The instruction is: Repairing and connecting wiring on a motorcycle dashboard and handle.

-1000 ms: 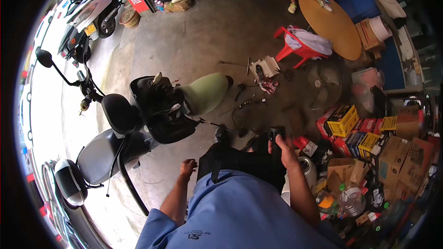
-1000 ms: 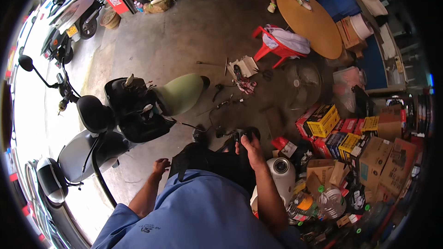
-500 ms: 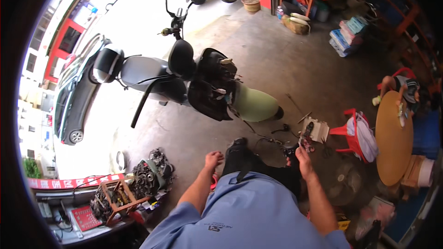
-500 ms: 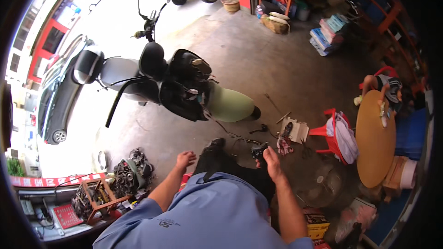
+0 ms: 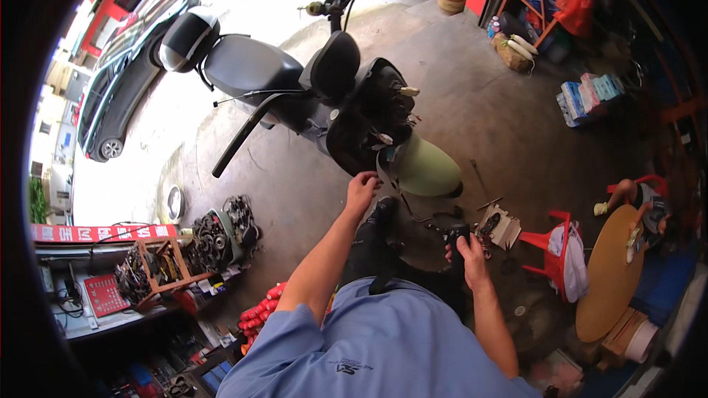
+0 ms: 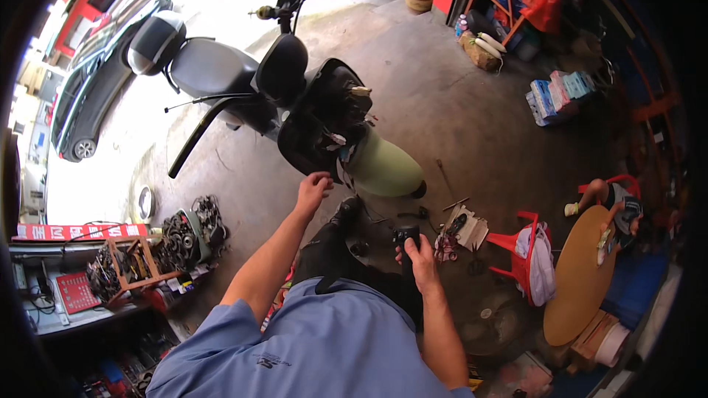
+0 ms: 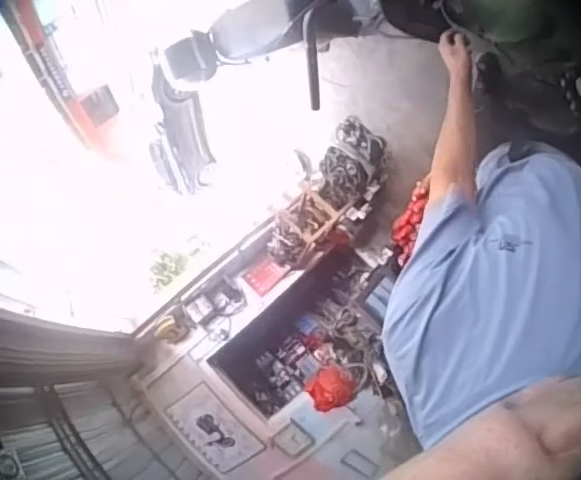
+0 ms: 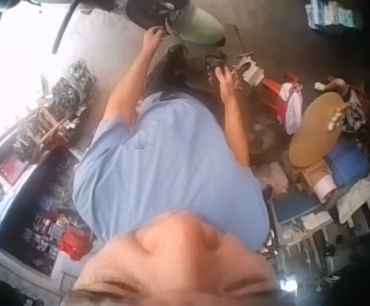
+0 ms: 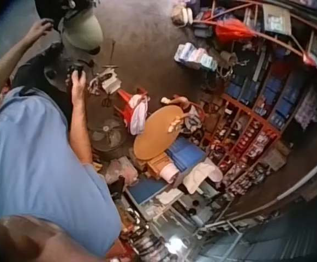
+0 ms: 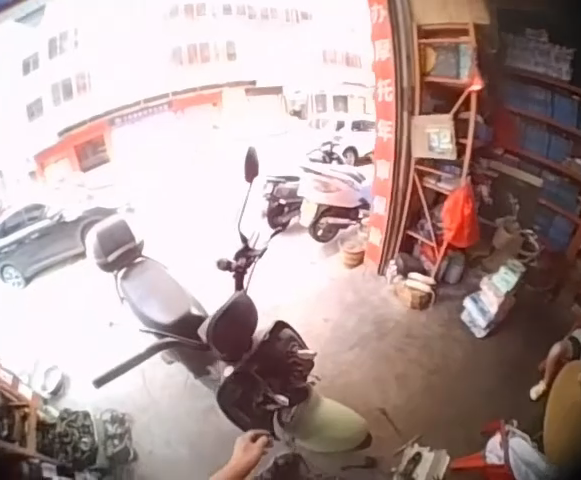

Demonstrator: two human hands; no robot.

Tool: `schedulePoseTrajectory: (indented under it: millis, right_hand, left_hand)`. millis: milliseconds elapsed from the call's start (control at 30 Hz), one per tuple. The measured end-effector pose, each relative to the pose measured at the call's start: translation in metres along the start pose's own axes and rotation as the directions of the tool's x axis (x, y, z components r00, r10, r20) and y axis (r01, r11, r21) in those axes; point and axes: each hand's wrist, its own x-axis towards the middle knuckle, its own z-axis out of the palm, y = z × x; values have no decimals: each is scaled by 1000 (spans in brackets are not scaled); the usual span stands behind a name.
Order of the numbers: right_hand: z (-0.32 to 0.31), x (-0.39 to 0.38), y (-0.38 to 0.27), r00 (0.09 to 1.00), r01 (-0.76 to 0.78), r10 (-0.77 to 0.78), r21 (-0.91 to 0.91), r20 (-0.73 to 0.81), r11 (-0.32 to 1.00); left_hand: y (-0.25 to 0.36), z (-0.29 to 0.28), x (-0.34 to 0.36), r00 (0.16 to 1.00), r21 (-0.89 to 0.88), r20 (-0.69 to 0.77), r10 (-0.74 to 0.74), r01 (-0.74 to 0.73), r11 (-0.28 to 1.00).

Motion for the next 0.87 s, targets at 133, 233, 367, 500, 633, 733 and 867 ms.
schedulePoseTrajectory:
  millis: [133, 233, 367, 500, 633, 733, 867]
  right_hand:
    - [23, 19, -10, 1000, 13, -15, -105, -20, 994]
    - [28, 22, -16, 997, 32, -45, -189, -63, 982]
    - [30, 17, -19, 994, -12, -11, -211, -108, 978]
    - [24, 0, -9, 982, -49, 9, -210, -190, 976]
    - [12, -16, 4, 980, -83, 41, -209, -196, 974]
    - [10, -19, 8, 973, -115, 75, -176, -218, 978]
    - [6, -17, 6, 976, -112, 70, -201, -205, 973]
  left_hand:
    - [-2, 6, 52, 978, 222, -122, 169, -139, 965]
    - [1, 26, 71, 957, 400, -164, 241, -159, 903]
    - [-1, 48, 87, 950, 492, -228, 212, -75, 867]
    - [4, 62, 99, 946, 553, -277, 167, 15, 833]
    - [4, 65, 104, 938, 578, -288, 192, 10, 816]
    - [-9, 56, 114, 942, 566, -246, 230, -53, 823]
    - [-13, 51, 122, 950, 455, -268, 159, -20, 890]
